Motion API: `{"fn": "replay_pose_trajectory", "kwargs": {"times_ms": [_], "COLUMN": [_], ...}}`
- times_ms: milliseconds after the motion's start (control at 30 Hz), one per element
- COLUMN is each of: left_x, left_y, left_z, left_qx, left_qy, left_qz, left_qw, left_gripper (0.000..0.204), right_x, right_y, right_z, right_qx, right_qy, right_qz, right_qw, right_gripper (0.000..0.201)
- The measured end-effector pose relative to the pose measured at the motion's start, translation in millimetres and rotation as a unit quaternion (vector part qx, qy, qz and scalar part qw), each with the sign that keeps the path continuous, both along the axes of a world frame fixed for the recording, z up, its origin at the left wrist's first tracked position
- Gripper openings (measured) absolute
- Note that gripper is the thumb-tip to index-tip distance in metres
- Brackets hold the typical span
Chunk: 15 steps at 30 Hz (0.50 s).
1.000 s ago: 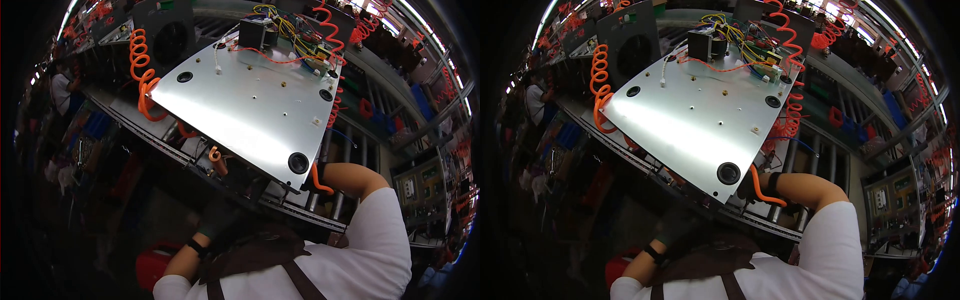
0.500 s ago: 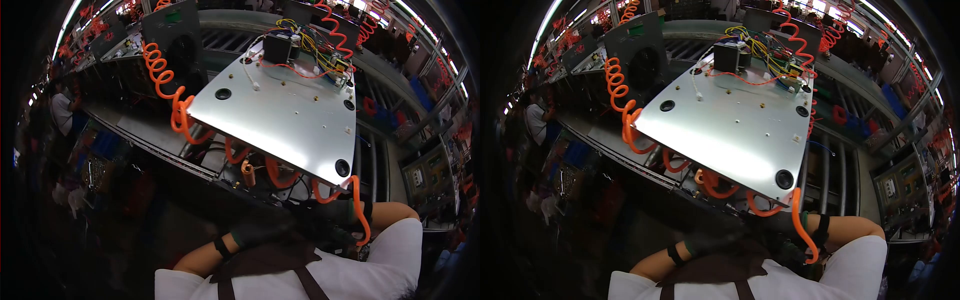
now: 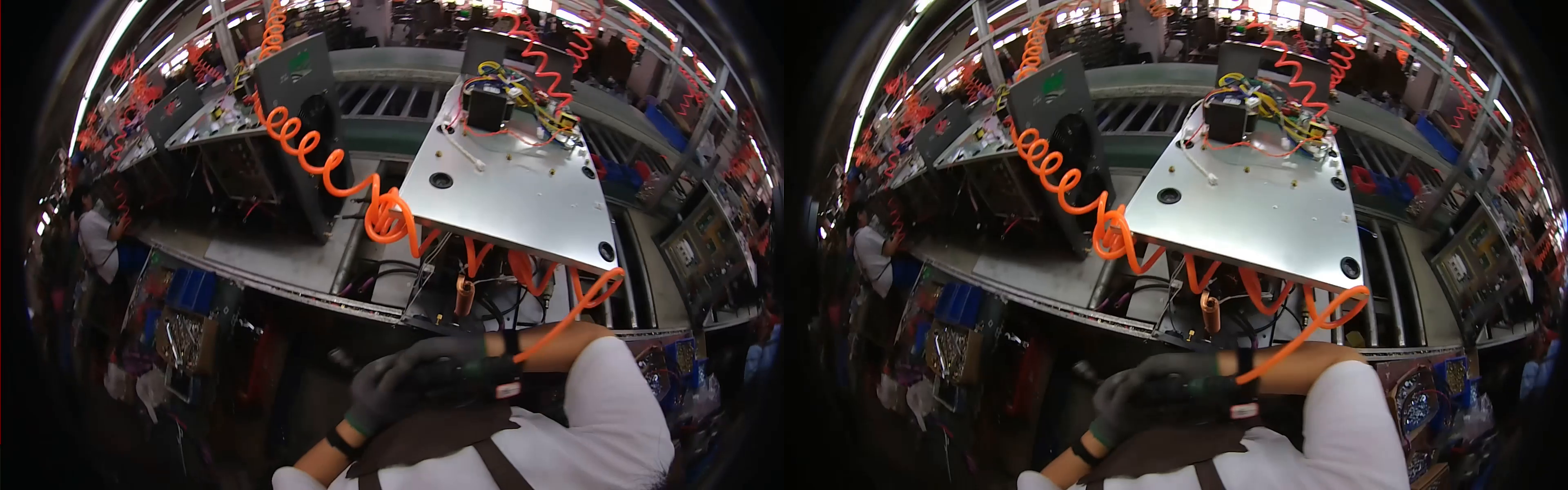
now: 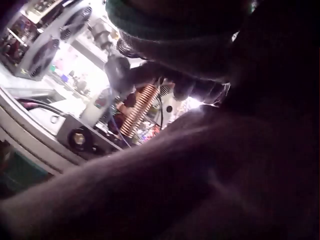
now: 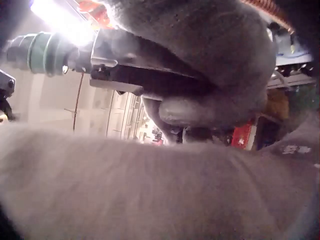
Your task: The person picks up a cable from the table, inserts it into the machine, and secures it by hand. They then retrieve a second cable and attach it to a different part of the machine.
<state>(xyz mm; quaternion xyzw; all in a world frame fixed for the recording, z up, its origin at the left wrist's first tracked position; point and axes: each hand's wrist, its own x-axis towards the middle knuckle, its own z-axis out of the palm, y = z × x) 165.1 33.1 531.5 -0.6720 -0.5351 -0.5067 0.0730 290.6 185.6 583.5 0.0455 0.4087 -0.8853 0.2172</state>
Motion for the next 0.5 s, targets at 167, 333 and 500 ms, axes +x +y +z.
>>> {"fn": "replay_pose_trajectory", "kwargs": {"times_ms": [167,333,500], "left_x": [-24,9,60], "left_y": [-3,38,79], "left_z": [35,3,32], "left_qx": [-0.013,0.013,-0.025], "left_qy": [0.115,0.133,0.198], "left_qz": [-0.005,-0.147,-0.33], "left_qw": [0.993,0.98,0.923], "left_gripper": [0.054,0.057,0.062], "right_x": [-16,73,156], "right_y": [2,9,-33], "right_z": [-5,-24,38], "right_qx": [0.194,0.349,0.33], "right_qy": [0.188,0.202,0.09], "right_qz": [0.012,-0.074,-0.233], "right_qw": [0.963,0.912,0.91], "right_gripper": [0.041,0.037,0.035]}}
